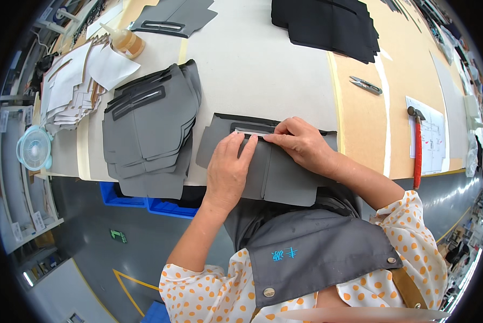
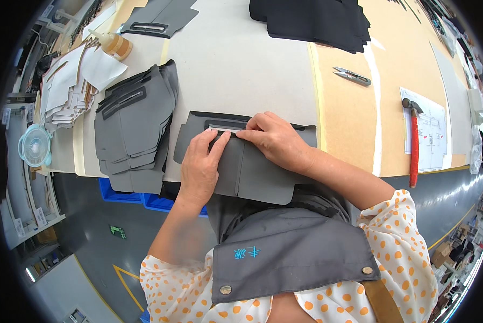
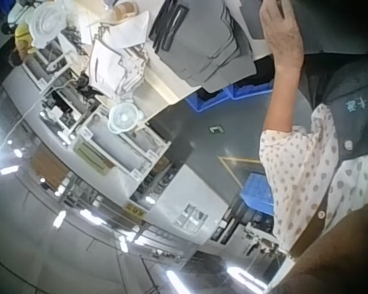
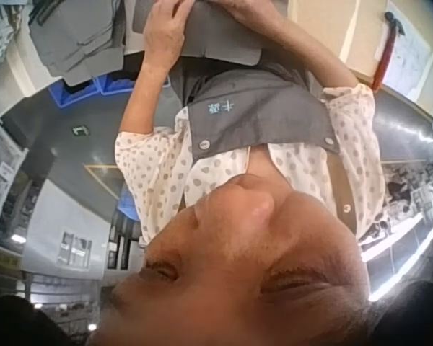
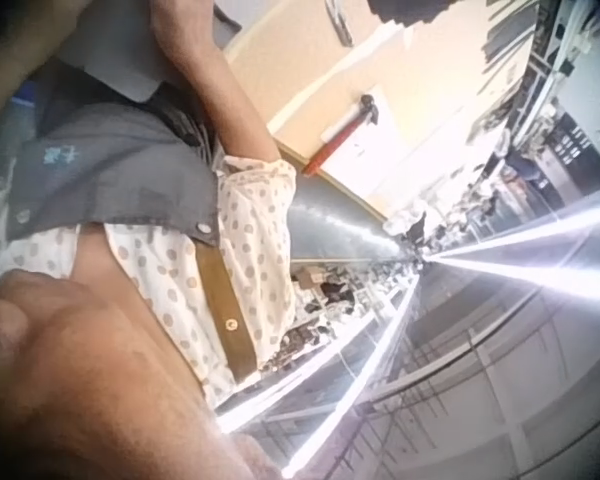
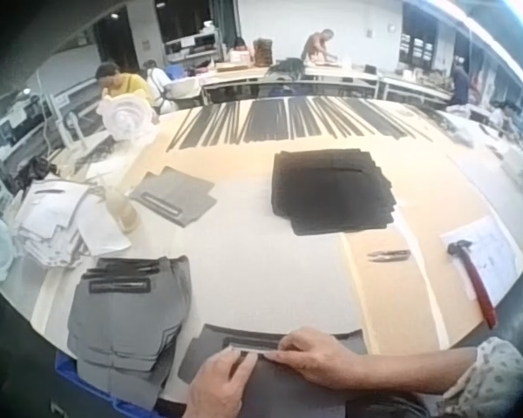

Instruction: The recorder is assembling a leather component, likely a pocket or panel, by aligning a metal or plastic frame into a cutout and securing it.

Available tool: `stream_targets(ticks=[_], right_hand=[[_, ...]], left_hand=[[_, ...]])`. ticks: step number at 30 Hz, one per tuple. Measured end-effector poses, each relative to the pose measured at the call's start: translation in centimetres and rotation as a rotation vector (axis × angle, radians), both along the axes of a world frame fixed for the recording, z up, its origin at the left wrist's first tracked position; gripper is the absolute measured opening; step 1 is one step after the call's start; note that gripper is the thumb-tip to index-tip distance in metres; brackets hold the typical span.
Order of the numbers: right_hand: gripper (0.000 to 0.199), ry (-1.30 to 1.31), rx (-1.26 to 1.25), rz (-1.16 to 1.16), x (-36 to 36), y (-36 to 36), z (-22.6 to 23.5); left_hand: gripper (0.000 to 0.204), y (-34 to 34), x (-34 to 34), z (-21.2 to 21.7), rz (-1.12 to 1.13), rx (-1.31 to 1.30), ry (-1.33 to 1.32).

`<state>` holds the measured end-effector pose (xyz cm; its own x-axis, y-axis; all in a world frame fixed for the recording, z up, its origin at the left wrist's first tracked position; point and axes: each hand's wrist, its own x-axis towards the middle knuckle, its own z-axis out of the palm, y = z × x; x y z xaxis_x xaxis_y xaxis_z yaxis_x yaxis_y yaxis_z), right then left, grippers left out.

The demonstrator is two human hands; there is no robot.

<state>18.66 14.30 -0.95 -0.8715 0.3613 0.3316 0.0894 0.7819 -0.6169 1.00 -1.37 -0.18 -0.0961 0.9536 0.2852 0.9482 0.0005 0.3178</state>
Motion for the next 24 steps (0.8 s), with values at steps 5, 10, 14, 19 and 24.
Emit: stream_targets(ticks=[5,10,14,19,24], right_hand=[[0.042,-0.027,0.164,0.076,0.3,-0.2,0.3],[0.029,-0.01,0.082,0.027,0.0,0.1,0.1],[0.014,-0.063,-0.17,-0.078,0.3,0.0,0.8],[0.018,-0.03,-0.116,-0.039,0.7,0.1,0.6],[0.027,0.018,0.0,0.011,1.2,0.2,-0.1]], left_hand=[[0.05,0.2,0.7,0.2,-0.014,0.036,0.021],[0.049,0.4,1.3,0.7,-0.005,-0.021,0.001],[0.052,0.5,1.6,0.4,-0.018,0.007,-0.008],[0.054,0.2,1.8,0.6,-0.012,-0.029,-0.034],[0.053,0.1,2.0,0.4,-0.012,-0.041,-0.033]])
